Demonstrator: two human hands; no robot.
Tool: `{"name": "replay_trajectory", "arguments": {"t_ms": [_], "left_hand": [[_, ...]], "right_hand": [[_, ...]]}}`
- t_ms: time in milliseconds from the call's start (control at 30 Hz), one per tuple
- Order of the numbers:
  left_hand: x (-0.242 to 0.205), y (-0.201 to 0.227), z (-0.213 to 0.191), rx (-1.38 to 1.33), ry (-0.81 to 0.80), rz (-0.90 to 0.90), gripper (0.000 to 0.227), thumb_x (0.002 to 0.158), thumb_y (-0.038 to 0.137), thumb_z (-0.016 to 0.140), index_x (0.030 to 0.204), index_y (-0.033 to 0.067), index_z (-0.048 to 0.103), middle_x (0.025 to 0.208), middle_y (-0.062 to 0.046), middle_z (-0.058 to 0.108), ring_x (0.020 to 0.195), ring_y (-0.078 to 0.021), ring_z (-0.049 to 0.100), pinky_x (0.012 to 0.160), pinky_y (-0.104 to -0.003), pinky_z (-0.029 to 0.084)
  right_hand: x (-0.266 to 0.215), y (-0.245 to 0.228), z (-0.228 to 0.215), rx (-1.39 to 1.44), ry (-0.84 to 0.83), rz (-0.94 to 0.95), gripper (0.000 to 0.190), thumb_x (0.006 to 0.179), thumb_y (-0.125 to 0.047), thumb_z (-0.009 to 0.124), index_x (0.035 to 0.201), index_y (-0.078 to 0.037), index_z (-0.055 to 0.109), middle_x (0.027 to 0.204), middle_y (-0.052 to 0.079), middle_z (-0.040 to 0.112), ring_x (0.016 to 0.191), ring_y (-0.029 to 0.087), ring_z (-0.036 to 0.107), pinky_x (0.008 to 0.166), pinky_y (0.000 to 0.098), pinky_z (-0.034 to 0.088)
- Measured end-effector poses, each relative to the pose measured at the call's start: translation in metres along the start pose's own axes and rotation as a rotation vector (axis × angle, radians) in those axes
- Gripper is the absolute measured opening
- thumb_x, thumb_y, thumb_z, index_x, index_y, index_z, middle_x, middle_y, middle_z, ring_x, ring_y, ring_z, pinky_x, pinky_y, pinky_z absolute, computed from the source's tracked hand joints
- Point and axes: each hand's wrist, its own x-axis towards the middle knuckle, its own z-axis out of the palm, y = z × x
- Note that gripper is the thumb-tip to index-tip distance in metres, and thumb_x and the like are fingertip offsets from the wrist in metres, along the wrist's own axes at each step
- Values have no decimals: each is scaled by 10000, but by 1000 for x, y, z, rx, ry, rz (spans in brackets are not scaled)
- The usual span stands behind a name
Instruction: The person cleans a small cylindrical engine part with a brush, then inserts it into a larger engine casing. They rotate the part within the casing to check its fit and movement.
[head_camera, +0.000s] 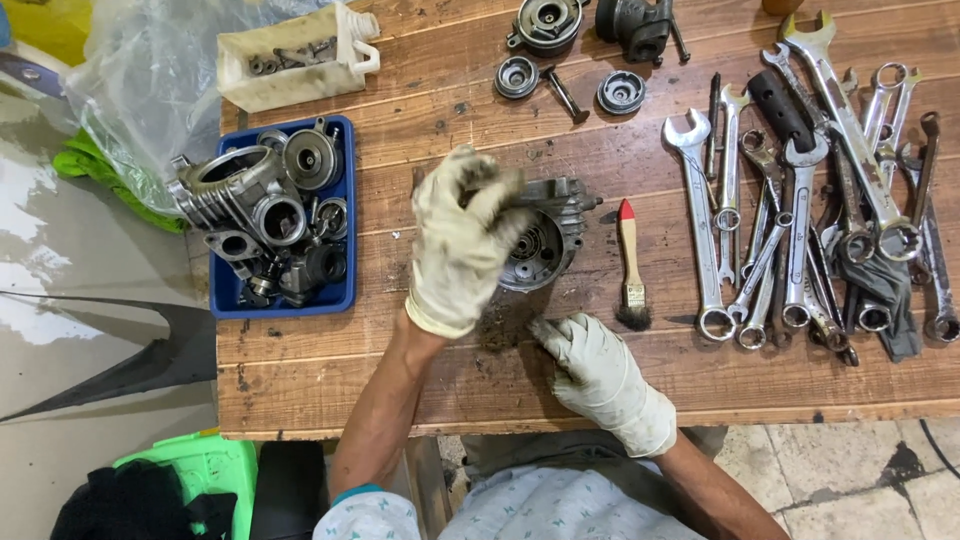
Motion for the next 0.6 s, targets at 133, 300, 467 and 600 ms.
{"name": "replay_trajectory", "arguments": {"t_ms": [133,300,467,600], "left_hand": [[-32,24,5,251,-71,-96,731,783,848,457,1127,261,725,1399,-111,542,1457,-405,414,1160,-757,172],[-45,16,32,727,-163,-65,810,932,819,429,1572,324,478,1732,-33,167,1593,-349,0,1181,-725,-93],[-39,39,18,955,-324,92,1024,818,909,467,1662,330,427,1738,-196,80,1569,-531,48,1125,-853,18],[-35,44,23,946,-373,46,698,918,610,477,1534,283,494,1724,-205,99,1558,-535,32,1109,-882,41]], "right_hand": [[-7,3,5,-23,19,-6,501,621,-29,612,1109,-118,682,853,75,562,769,344,603,592,478,548],[-16,12,18,-23,22,-3,510,615,-31,608,1107,-137,687,851,48,549,764,325,597,577,460,528],[-7,4,5,21,-42,-48,575,715,23,594,1286,-41,601,1117,137,639,963,348,602,808,443,534],[-6,1,3,38,-30,-16,377,802,-24,634,1175,-78,632,1008,91,607,851,319,562,757,428,490]]}}
